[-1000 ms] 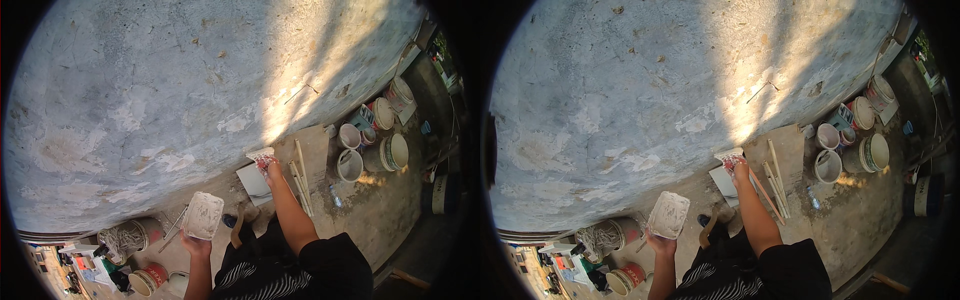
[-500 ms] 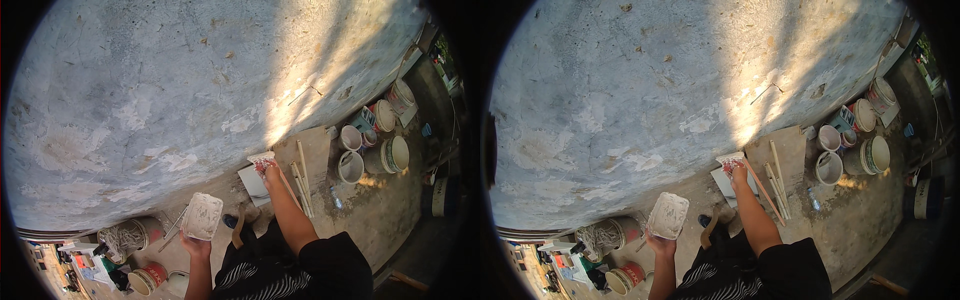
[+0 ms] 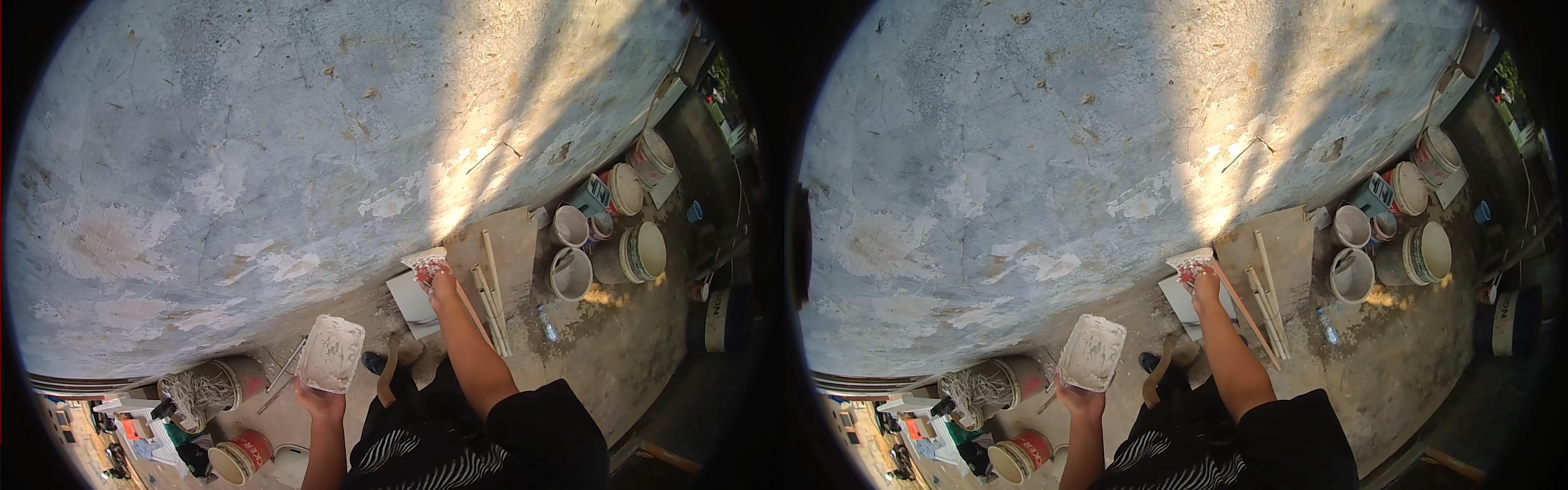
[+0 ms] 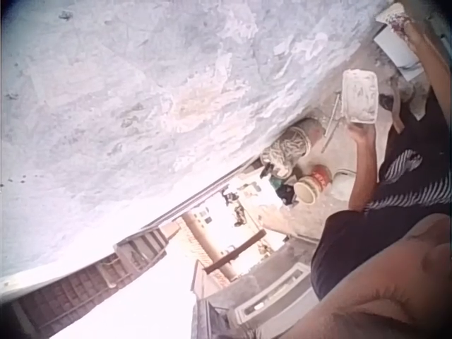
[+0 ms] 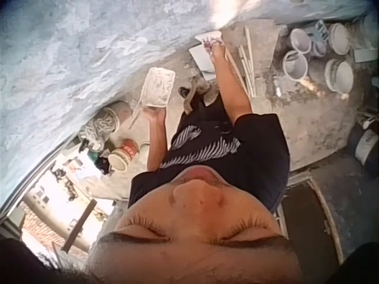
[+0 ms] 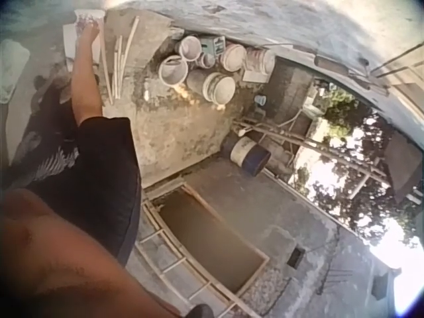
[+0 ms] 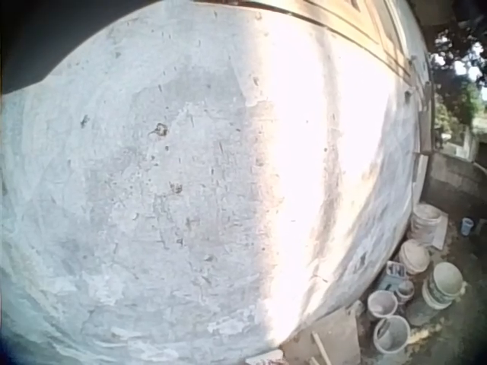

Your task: Patching a damaged area of a wall using white filler/spackle and a putty knife.

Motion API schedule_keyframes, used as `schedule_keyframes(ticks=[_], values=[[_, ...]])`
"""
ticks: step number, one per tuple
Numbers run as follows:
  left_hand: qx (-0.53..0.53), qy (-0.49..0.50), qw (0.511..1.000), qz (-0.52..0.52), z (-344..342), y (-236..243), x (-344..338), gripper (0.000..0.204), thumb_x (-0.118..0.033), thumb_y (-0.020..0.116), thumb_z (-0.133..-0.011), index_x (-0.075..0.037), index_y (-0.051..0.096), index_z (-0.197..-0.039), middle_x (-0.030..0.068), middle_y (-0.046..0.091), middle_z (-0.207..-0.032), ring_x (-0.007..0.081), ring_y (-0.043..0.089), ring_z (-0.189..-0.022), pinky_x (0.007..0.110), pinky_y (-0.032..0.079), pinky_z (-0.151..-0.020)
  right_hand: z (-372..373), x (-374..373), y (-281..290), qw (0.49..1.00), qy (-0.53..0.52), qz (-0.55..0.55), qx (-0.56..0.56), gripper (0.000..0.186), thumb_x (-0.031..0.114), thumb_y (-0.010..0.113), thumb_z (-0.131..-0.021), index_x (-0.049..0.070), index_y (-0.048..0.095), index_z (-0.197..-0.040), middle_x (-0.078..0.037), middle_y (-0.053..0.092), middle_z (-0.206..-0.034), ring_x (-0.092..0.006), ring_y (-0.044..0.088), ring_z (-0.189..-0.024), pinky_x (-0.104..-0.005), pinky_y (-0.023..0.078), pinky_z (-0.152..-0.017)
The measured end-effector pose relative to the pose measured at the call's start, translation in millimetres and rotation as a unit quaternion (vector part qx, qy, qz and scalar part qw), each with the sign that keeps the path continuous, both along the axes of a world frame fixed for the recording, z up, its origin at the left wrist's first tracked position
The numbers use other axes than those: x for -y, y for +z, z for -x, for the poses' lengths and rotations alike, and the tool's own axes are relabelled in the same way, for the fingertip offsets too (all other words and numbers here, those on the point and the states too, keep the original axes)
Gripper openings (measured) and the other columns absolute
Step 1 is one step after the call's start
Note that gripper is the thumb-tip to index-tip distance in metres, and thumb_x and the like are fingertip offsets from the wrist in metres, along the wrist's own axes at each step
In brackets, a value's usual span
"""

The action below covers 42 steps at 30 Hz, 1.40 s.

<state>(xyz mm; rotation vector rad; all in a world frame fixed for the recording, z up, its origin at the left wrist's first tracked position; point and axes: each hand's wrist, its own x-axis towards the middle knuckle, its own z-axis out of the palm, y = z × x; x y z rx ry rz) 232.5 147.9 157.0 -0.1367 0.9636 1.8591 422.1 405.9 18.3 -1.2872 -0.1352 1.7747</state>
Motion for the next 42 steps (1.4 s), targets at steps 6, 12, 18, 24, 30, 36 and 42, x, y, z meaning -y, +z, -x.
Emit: schedule_keyframes(ticks=[6, 12, 18, 24, 30, 36, 42], values=[[0.003, 0.003, 1.0, -0.001, -2.7, 0.8, 0.3, 0.062, -0.048, 0.037, -0.093, -0.008, 0.042, -0.14, 0.0127, 0.046, -0.142, 0.0349, 0.045, -0.13, 0.052, 0.038, -0.105, 18.0, -16.8, 22.3, 0.989, -0.041, -0.057, -0.13, 0.02, 0.005, 0.043, -0.096, 0.0, 0.057, -0.11, -0.009, 0.063, -0.099, -0.0214, 0.063, -0.086, -0.0392, 0.056, -0.078], [0.003, 0.005, 1.0, -0.007, 0.7, 3.1, 3.7, 0.062, -0.048, 0.037, -0.093, -0.008, 0.042, -0.141, 0.0127, 0.046, -0.143, 0.0355, 0.045, -0.13, 0.052, 0.039, -0.105, 12.1, 16.8, 30.2, 0.997, -0.05, -0.023, -0.061, 0.022, 0.003, 0.044, -0.096, 0.001, 0.056, -0.114, -0.01, 0.063, -0.102, -0.0222, 0.064, -0.09, -0.0387, 0.056, -0.078], [0.016, 0.009, 1.0, 0.001, -2.3, -2.3, 1.2, 0.063, -0.048, 0.036, -0.093, -0.009, 0.041, -0.141, 0.0125, 0.046, -0.143, 0.0362, 0.046, -0.128, 0.053, 0.04, -0.103, 22.7, -14.9, 10.9, 0.991, -0.065, -0.053, -0.103, 0.017, 0.005, 0.045, -0.097, 0.003, 0.058, -0.108, -0.012, 0.063, -0.103, -0.0205, 0.064, -0.087, -0.0358, 0.056, -0.075], [0.01, 0.015, 1.0, 0.0, 2.7, -4.6, 8.0, 0.062, -0.048, 0.036, -0.093, -0.009, 0.04, -0.142, 0.0124, 0.046, -0.143, 0.0363, 0.046, -0.128, 0.053, 0.041, -0.102, 18.5, 9.7, 23.8, 0.996, -0.047, -0.03, -0.071, 0.015, 0.003, 0.049, -0.094, 0.001, 0.057, -0.107, -0.011, 0.063, -0.102, -0.0208, 0.065, -0.085, -0.0351, 0.056, -0.075], [0.007, -0.002, 1.0, -0.01, -2.0, -2.0, 2.4, 0.063, -0.049, 0.036, -0.092, -0.01, 0.04, -0.142, 0.0122, 0.045, -0.143, 0.0361, 0.046, -0.129, 0.055, 0.042, -0.1, 16.7, -17.0, 21.0, 0.991, -0.071, -0.035, -0.106, 0.015, 0.003, 0.051, -0.093, 0.002, 0.056, -0.108, -0.01, 0.063, -0.101, -0.021, 0.065, -0.085, -0.0366, 0.057, -0.075], [0.003, 0.016, 1.0, -0.015, -0.8, 1.1, 5.6, 0.063, -0.048, 0.037, -0.092, -0.01, 0.041, -0.141, 0.0121, 0.046, -0.142, 0.0364, 0.046, -0.128, 0.055, 0.042, -0.1, 5.0, 5.0, -1.5, 0.992, -0.094, -0.016, -0.087, 0.016, 0.007, 0.05, -0.094, 0.006, 0.056, -0.108, -0.009, 0.063, -0.098, -0.0186, 0.063, -0.079, -0.0345, 0.055, -0.073], [-0.002, 0.002, 1.0, 0.008, 1.0, -3.2, 9.9, 0.064, -0.05, 0.038, -0.092, -0.01, 0.042, -0.141, 0.0118, 0.046, -0.142, 0.0363, 0.046, -0.128, 0.055, 0.043, -0.098, 6.9, -10.6, -58.3, 0.996, 0.056, 0.052, 0.049, 0.02, 0.009, 0.048, -0.094, 0.012, 0.056, -0.112, -0.004, 0.063, -0.103, -0.0154, 0.062, -0.081, -0.0317, 0.052, -0.07]])
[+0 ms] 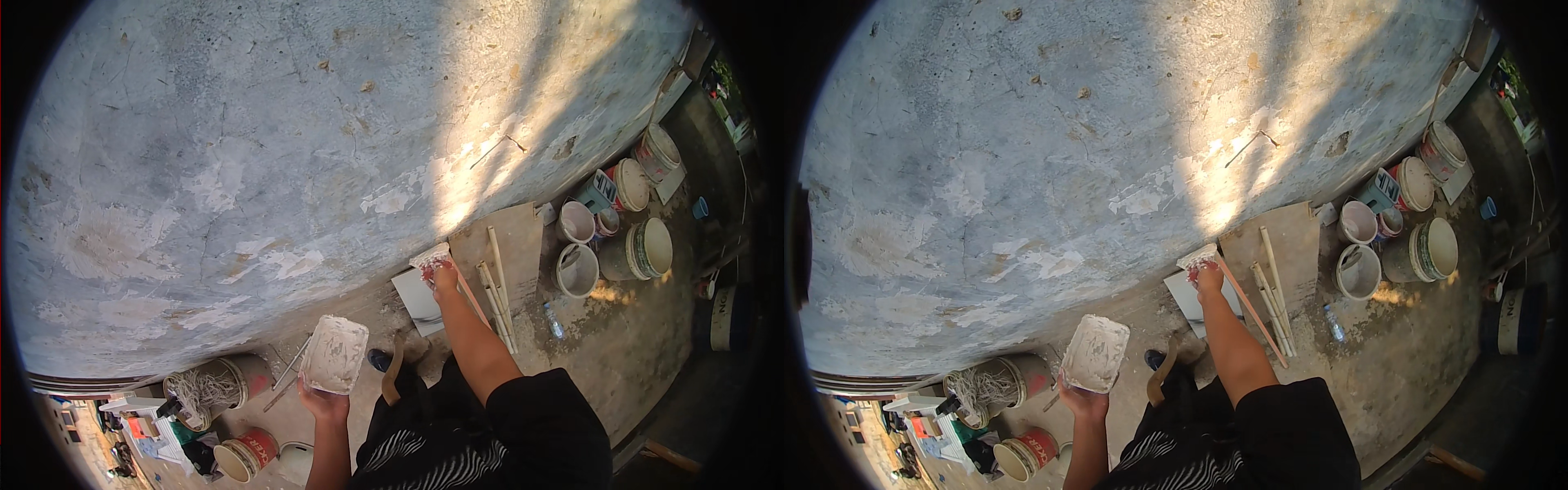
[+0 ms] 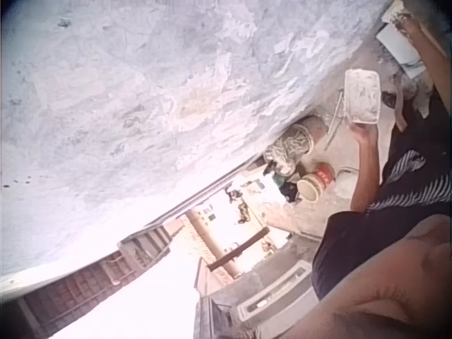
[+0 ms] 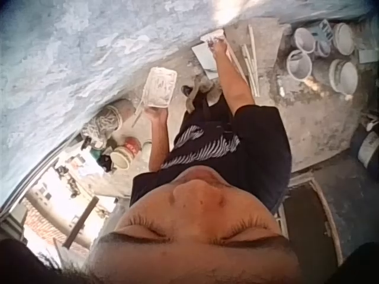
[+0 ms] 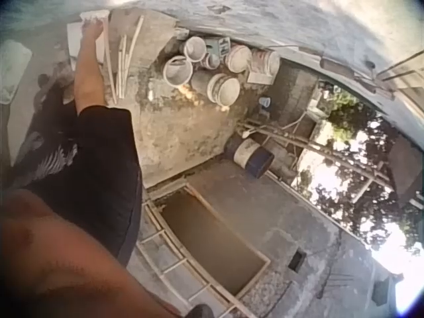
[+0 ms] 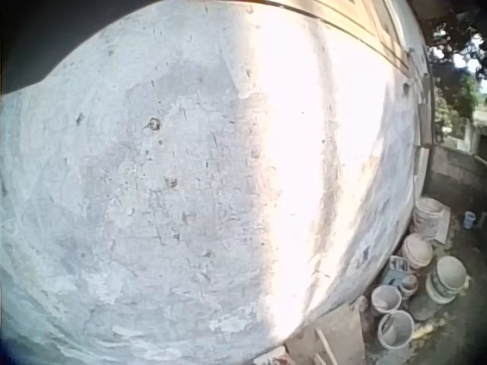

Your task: Patching a damaged area of a wall using white filler/spackle and a putty knife.

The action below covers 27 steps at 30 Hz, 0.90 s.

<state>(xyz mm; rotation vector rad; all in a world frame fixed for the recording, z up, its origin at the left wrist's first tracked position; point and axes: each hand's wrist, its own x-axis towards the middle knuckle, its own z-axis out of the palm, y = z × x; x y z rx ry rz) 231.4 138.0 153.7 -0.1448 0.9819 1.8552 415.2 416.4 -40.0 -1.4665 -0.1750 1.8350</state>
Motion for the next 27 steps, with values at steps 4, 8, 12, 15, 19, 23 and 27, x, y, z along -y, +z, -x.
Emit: schedule_keyframes(ticks=[4, 8, 12, 15, 19, 23, 27], values=[[-0.006, -0.01, 1.0, 0.005, -1.0, 1.9, -0.4, 0.064, -0.051, 0.039, -0.091, -0.01, 0.042, -0.141, 0.0117, 0.046, -0.142, 0.0362, 0.046, -0.128, 0.055, 0.043, -0.099, 16.6, -21.7, -1.8, 0.996, -0.075, -0.006, -0.042, 0.021, 0.006, 0.046, -0.092, 0.011, 0.056, -0.111, -0.005, 0.062, -0.104, -0.0152, 0.061, -0.082, -0.0346, 0.052, -0.072], [-0.018, 0.0, 1.0, 0.001, 3.6, 1.8, 4.5, 0.065, -0.051, 0.039, -0.091, -0.01, 0.042, -0.14, 0.0115, 0.046, -0.142, 0.0359, 0.046, -0.128, 0.055, 0.042, -0.099, 14.4, -2.4, 27.4, 0.992, -0.074, -0.059, -0.081, 0.019, 0.007, 0.05, -0.093, 0.009, 0.055, -0.111, -0.006, 0.063, -0.101, -0.0164, 0.062, -0.084, -0.0355, 0.052, -0.072], [-0.016, 0.002, 1.0, 0.015, 4.3, 0.7, 2.9, 0.065, -0.052, 0.04, -0.09, -0.011, 0.043, -0.14, 0.0109, 0.046, -0.142, 0.0354, 0.046, -0.128, 0.056, 0.042, -0.099, 2.0, 13.3, 34.1, 0.996, -0.054, -0.056, -0.032, 0.019, 0.005, 0.05, -0.092, 0.008, 0.056, -0.111, -0.005, 0.063, -0.098, -0.0173, 0.063, -0.084, -0.036, 0.053, -0.068], [-0.003, -0.016, 1.0, 0.015, 3.3, -4.1, 0.0, 0.065, -0.052, 0.04, -0.09, -0.012, 0.042, -0.141, 0.0103, 0.046, -0.143, 0.0351, 0.045, -0.129, 0.056, 0.042, -0.099, -0.9, 3.5, 16.3, 0.999, -0.039, -0.008, 0.015, 0.019, 0.005, 0.05, -0.093, 0.008, 0.056, -0.11, -0.005, 0.063, -0.098, -0.0173, 0.063, -0.082, -0.0354, 0.053, -0.067], [-0.003, -0.03, 0.999, 0.014, -1.2, -2.5, -6.5, 0.065, -0.051, 0.039, -0.09, -0.012, 0.041, -0.142, 0.0098, 0.045, -0.143, 0.0353, 0.046, -0.128, 0.056, 0.042, -0.099, 6.5, -16.6, 10.2, 0.998, -0.051, 0.01, 0.022, 0.019, 0.004, 0.049, -0.093, 0.008, 0.057, -0.11, -0.005, 0.063, -0.098, -0.0171, 0.062, -0.081, -0.0338, 0.053, -0.068], [-0.021, -0.014, 1.0, 0.005, 2.1, 2.0, -3.8, 0.065, -0.052, 0.039, -0.091, -0.012, 0.041, -0.142, 0.0102, 0.045, -0.143, 0.0357, 0.046, -0.128, 0.055, 0.043, -0.098, 9.1, -4.4, 31.4, 0.992, -0.064, -0.065, -0.085, 0.02, 0.003, 0.051, -0.093, 0.008, 0.057, -0.111, -0.006, 0.063, -0.1, -0.0171, 0.062, -0.084, -0.0359, 0.053, -0.073], [-0.021, -0.016, 1.0, 0.008, 5.6, -2.2, 1.7, 0.065, -0.052, 0.039, -0.091, -0.012, 0.041, -0.142, 0.0108, 0.045, -0.143, 0.0358, 0.046, -0.128, 0.055, 0.043, -0.098, -1.9, 22.5, 29.1, 0.987, -0.103, -0.07, -0.102, 0.021, 0.003, 0.052, -0.093, 0.009, 0.058, -0.112, -0.006, 0.064, -0.104, -0.0166, 0.063, -0.087, -0.034, 0.053, -0.073]])
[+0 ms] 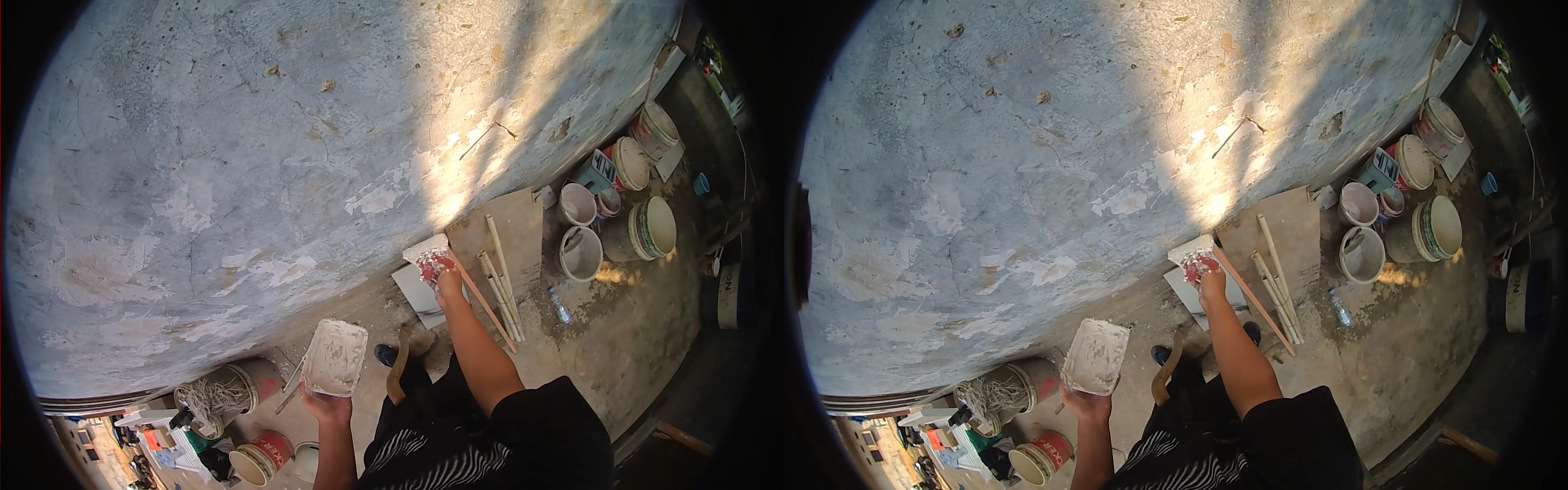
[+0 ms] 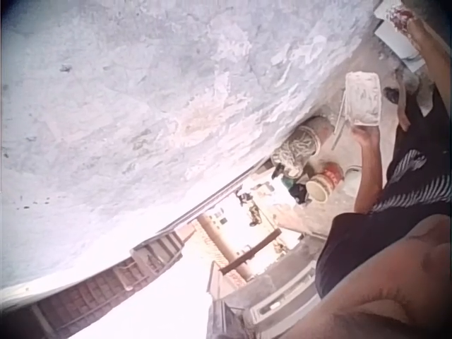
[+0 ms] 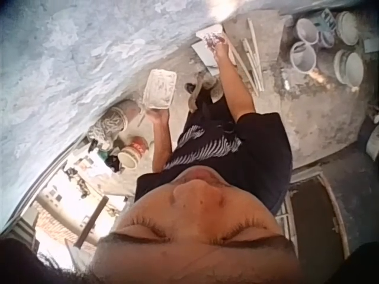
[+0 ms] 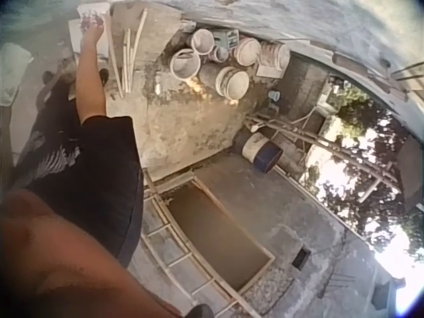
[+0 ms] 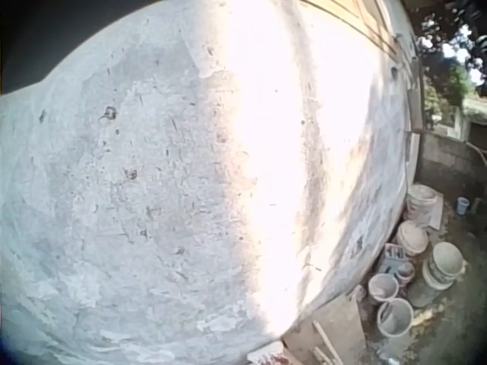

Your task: Patching a damaged area of a wall using white filler/spackle and a putty knife.

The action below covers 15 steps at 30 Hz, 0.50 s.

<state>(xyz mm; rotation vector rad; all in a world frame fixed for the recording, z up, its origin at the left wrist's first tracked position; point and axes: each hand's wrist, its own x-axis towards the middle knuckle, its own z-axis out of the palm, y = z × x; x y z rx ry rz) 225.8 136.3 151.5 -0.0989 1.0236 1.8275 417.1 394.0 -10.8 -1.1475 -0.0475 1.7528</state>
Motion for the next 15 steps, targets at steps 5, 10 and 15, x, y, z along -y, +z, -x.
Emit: schedule_keyframes(ticks=[5, 10, 15], values=[[-0.002, -0.015, 1.0, 0.011, -8.7, -4.2, -12.4, 0.067, -0.053, 0.041, -0.089, -0.012, 0.04, -0.142, 0.0111, 0.045, -0.143, 0.0367, 0.046, -0.127, 0.056, 0.044, -0.097, 0.8, -28.2, -35.0, 0.991, 0.08, 0.076, 0.082, 0.023, 0.002, 0.048, -0.094, 0.011, 0.054, -0.114, -0.004, 0.062, -0.104, -0.0179, 0.062, -0.088, -0.0389, 0.054, -0.077], [-0.005, -0.025, 1.0, 0.006, -16.1, 3.1, -18.2, 0.067, -0.052, 0.042, -0.089, -0.01, 0.04, -0.142, 0.0121, 0.045, -0.143, 0.0371, 0.047, -0.126, 0.055, 0.044, -0.097, 1.4, -32.2, 2.2, 0.999, 0.029, 0.021, 0.006, 0.021, 0.005, 0.048, -0.095, 0.009, 0.054, -0.115, -0.005, 0.063, -0.103, -0.0178, 0.062, -0.089, -0.0368, 0.053, -0.079], [0.005, -0.018, 1.0, -0.01, -36.7, 13.8, -28.5, 0.066, -0.05, 0.04, -0.091, -0.007, 0.04, -0.142, 0.0131, 0.046, -0.142, 0.0368, 0.048, -0.127, 0.054, 0.044, -0.099, -80.8, 36.9, 44.5, 0.997, 0.066, -0.043, 0.016, 0.022, 0.005, 0.051, -0.093, 0.009, 0.058, -0.114, -0.005, 0.064, -0.106, -0.0173, 0.063, -0.092, -0.0335, 0.053, -0.074]])
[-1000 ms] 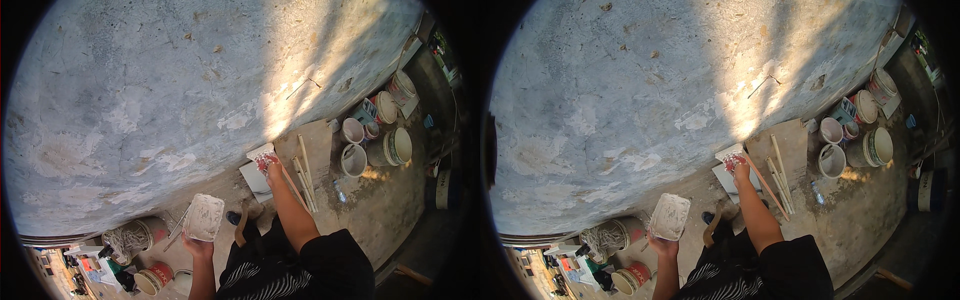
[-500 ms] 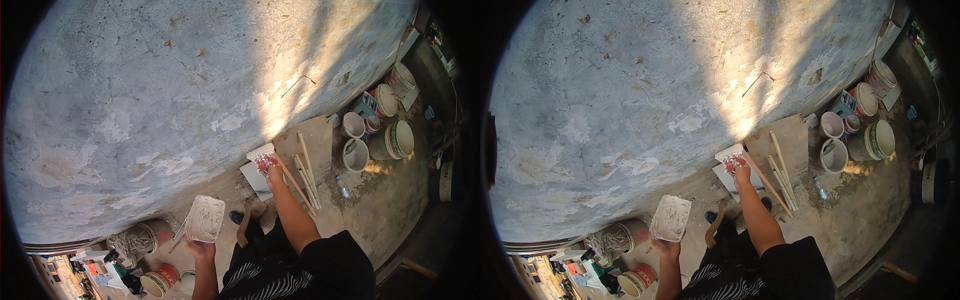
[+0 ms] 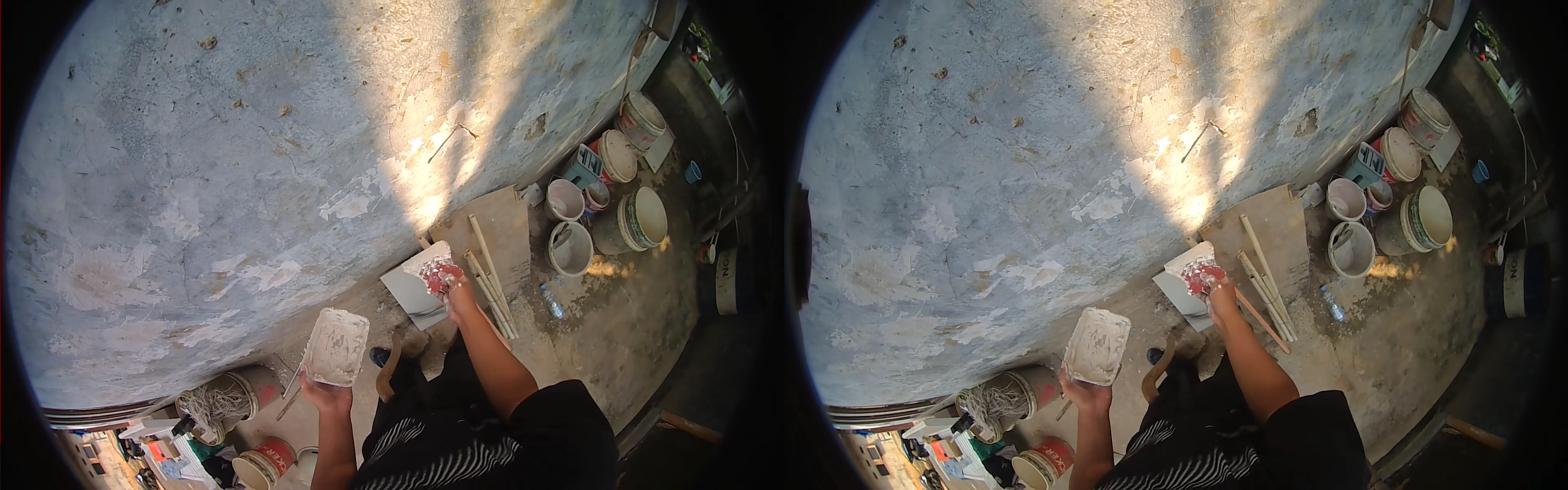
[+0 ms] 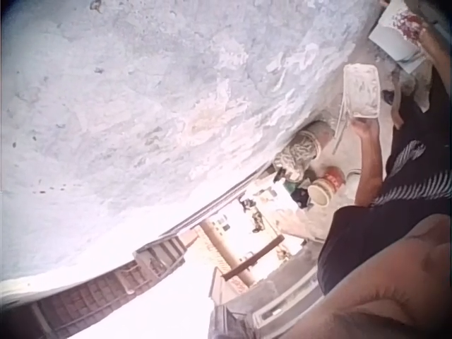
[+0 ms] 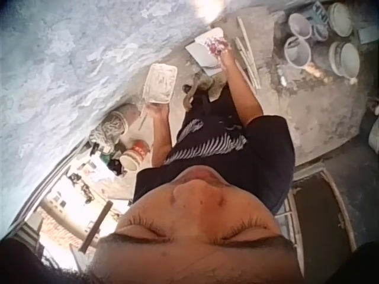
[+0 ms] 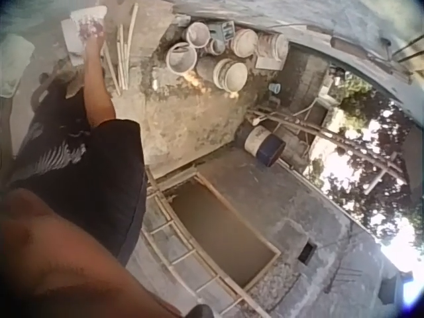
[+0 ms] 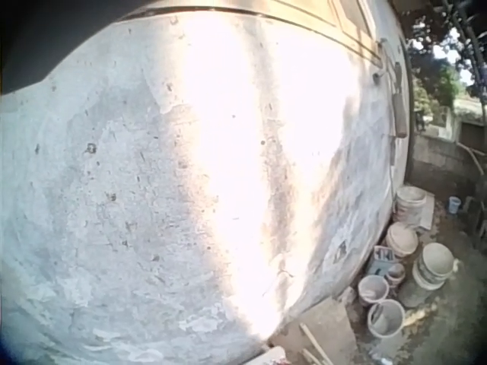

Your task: Patching a damaged area of a wall using white filler/spackle and a putty knife.

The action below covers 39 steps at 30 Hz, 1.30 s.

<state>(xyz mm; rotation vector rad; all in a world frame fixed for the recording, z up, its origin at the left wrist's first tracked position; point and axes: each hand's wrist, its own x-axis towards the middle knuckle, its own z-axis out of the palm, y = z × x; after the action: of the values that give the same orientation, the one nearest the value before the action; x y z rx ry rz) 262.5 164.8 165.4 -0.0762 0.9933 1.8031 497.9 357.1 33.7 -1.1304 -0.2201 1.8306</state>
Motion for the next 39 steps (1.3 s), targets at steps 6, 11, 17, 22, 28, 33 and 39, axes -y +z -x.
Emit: schedule_keyframes(ticks=[6, 11, 17, 22, 28, 33, 39], values=[[0.013, -0.037, 0.999, -0.032, -42.7, 7.0, -26.6, 0.066, -0.047, 0.04, -0.091, -0.004, 0.039, -0.141, 0.0145, 0.045, -0.142, 0.0358, 0.046, -0.129, 0.05, 0.039, -0.106, -63.4, 22.7, 73.8, 0.998, 0.0, -0.057, 0.018, 0.015, -0.001, 0.06, -0.09, 0.002, 0.061, -0.105, -0.007, 0.064, -0.096, -0.0184, 0.064, -0.084, -0.0312, 0.054, -0.072], [0.006, -0.118, 0.992, -0.05, -81.8, 21.2, -43.0, 0.064, -0.044, 0.042, -0.092, -0.003, 0.039, -0.141, 0.0157, 0.045, -0.142, 0.0344, 0.045, -0.13, 0.049, 0.035, -0.109, -74.9, 7.8, 123.1, 0.956, 0.128, -0.236, 0.119, 0.015, 0.002, 0.061, -0.091, 0.001, 0.062, -0.106, -0.006, 0.065, -0.096, -0.016, 0.063, -0.088, -0.0302, 0.053, -0.075], [-0.05, -0.163, 0.982, -0.083, -114.9, 44.9, -47.3, 0.068, -0.045, 0.041, -0.092, -0.001, 0.035, -0.143, 0.0175, 0.041, -0.145, 0.0355, 0.042, -0.132, 0.048, 0.033, -0.11, -84.8, -0.6, 186.0, 0.78, 0.311, -0.378, 0.389, 0.023, 0.01, 0.066, -0.087, -0.002, 0.063, -0.106, -0.013, 0.067, -0.094, -0.014, 0.062, -0.084, -0.0294, 0.049, -0.075], [-0.032, -0.159, 0.982, -0.097, -127.1, 44.3, -47.7, 0.067, -0.043, 0.041, -0.095, 0.002, 0.031, -0.144, 0.0183, 0.039, -0.146, 0.0339, 0.038, -0.135, 0.046, 0.03, -0.113, -83.1, 28.5, 165.1, 0.713, 0.214, -0.483, 0.461, 0.029, 0.011, 0.066, -0.083, -0.002, 0.062, -0.109, -0.02, 0.065, -0.093, -0.0309, 0.064, -0.084, -0.0373, 0.05, -0.077], [-0.068, -0.12, 0.99, -0.02, -127.8, 40.8, -51.9, 0.062, -0.043, 0.036, -0.099, -0.001, 0.032, -0.144, 0.0166, 0.038, -0.147, 0.0336, 0.038, -0.135, 0.047, 0.031, -0.112, -70.3, 57.5, 164.8, 0.7, 0.258, -0.529, 0.404, 0.029, 0.004, 0.063, -0.082, -0.005, 0.06, -0.109, -0.019, 0.066, -0.094, -0.0337, 0.064, -0.084, -0.0402, 0.05, -0.077], [-0.026, -0.124, 0.991, -0.05, -111.4, 34.0, -52.6, 0.062, -0.046, 0.036, -0.099, -0.004, 0.033, -0.144, 0.015, 0.038, -0.148, 0.0339, 0.039, -0.134, 0.048, 0.033, -0.11, -62.2, 43.8, 128.1, 0.927, 0.207, -0.277, 0.145, 0.016, 0.005, 0.061, -0.093, 0.0, 0.063, -0.108, -0.002, 0.068, -0.095, -0.008, 0.061, -0.083, -0.0261, 0.051, -0.074], [-0.006, -0.117, 0.993, -0.018, -99.4, 29.0, -52.7, 0.062, -0.047, 0.035, -0.099, -0.003, 0.033, -0.144, 0.0143, 0.038, -0.148, 0.0329, 0.038, -0.135, 0.047, 0.032, -0.111, -42.3, 47.6, 105.4, 0.862, 0.256, -0.326, 0.291, 0.015, 0.007, 0.06, -0.093, -0.001, 0.062, -0.106, -0.004, 0.067, -0.094, -0.0104, 0.062, -0.085, -0.0263, 0.05, -0.074]])
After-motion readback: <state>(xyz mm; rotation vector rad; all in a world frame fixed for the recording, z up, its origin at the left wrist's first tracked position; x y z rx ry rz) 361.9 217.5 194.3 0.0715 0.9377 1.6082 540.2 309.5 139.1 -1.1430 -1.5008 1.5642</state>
